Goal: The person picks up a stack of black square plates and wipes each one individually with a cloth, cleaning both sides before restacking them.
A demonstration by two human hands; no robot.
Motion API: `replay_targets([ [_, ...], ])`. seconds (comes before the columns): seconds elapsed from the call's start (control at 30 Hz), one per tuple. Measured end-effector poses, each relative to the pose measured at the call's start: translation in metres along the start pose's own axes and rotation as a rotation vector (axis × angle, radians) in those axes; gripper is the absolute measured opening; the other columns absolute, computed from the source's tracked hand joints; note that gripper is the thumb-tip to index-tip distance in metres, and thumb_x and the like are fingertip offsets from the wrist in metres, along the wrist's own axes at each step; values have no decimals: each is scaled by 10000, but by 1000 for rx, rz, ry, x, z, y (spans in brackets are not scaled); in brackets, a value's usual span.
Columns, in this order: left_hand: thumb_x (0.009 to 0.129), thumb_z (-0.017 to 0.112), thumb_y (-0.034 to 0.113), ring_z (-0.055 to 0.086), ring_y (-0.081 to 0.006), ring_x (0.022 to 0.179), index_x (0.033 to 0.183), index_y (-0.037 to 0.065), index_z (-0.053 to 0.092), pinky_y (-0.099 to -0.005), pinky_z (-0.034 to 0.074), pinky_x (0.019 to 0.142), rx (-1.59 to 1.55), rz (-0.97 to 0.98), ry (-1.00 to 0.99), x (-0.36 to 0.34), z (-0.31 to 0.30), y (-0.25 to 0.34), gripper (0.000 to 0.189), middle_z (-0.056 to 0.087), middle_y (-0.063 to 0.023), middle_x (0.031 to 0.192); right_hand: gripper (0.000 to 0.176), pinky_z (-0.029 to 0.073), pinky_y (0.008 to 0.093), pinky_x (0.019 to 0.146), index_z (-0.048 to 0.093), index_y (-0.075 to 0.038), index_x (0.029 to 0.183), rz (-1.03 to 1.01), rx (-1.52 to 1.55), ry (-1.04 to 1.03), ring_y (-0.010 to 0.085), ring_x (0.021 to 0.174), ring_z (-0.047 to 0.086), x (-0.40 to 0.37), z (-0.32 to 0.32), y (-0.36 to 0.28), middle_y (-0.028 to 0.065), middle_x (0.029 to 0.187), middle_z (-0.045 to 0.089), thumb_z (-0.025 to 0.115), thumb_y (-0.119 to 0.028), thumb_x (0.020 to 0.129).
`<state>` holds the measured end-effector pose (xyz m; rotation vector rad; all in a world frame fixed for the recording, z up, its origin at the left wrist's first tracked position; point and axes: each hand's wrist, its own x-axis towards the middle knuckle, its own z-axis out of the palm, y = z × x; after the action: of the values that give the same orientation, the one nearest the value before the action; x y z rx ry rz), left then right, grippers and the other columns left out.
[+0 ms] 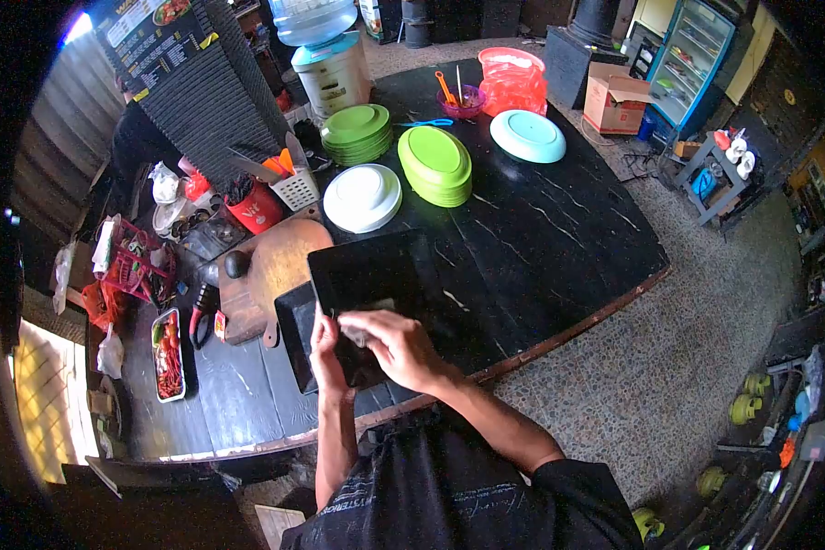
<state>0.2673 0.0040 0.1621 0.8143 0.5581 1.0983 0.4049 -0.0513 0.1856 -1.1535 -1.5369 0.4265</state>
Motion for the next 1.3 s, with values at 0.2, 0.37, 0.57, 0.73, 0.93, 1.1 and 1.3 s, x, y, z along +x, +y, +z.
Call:
replay_targets([
  [0.2, 966, 588, 247, 552, -180, 1268, 1545, 40, 387, -330, 425, 1102, 57, 20, 81, 7, -18, 9, 647, 563, -63, 1414, 246, 568, 347, 880, 662, -38, 1210, 249, 269, -278, 228, 1016, 721, -19, -30, 7, 121, 1109, 738, 601, -13, 974],
  [0.37, 1036, 524, 242, 518, -180, 1318, 1575, 73, 348, -330, 400, 1123, -1, -98, 77, -2, 6, 18, 591, 508, -56, 1481, 260, 488, 301, 986, 622, -16, 1256, 438, 458, 385, 147, 1077, 642, -3, -50, 34, 75, 1171, 706, 544, -157, 1052],
  [0.57, 1030, 549, 283, 490, -207, 1353, 1536, 63, 412, -348, 375, 1143, 48, -103, 3, -11, 3, -15, 569, 511, -63, 1487, 300, 488, 389, 1043, 600, -51, 1308, 116, -53, 348, 296, 1235, 635, 30, -31, 47, 165, 1292, 674, 571, -66, 1010],
  [0.73, 1035, 559, 345, 562, -190, 1258, 1544, 62, 391, -327, 422, 1087, -57, -19, 0, -1, -8, -7, 606, 564, -72, 1418, 452, 437, 453, 1113, 648, -73, 1262, -16, -100, -74, 335, 1373, 511, 5, 2, 3, 140, 1355, 641, 640, 86, 840],
  [0.93, 970, 587, 256, 600, -227, 1231, 1484, 57, 446, -362, 478, 1064, -162, 0, 34, 3, -30, 17, 569, 582, -88, 1385, 311, 522, 378, 1002, 658, -43, 1222, 147, 247, -493, 265, 1182, 662, -6, -35, -3, 127, 1170, 720, 641, 35, 921],
  [1.1, 945, 617, 273, 563, -204, 1279, 1509, 61, 428, -341, 446, 1089, -182, -32, 37, -3, -12, 21, 631, 561, -61, 1421, 215, 550, 318, 909, 644, -4, 1212, 228, 271, 76, 150, 1028, 692, 14, -66, 33, 135, 1104, 739, 569, -83, 1026],
  [1.3, 962, 549, 205, 547, -214, 1284, 1534, 30, 380, -327, 395, 1126, 28, -68, 131, -5, -7, -8, 622, 548, -54, 1434, 392, 472, 432, 1080, 618, -60, 1311, 43, -245, 228, 357, 1294, 583, 28, -29, 37, 175, 1329, 650, 613, 25, 928],
])
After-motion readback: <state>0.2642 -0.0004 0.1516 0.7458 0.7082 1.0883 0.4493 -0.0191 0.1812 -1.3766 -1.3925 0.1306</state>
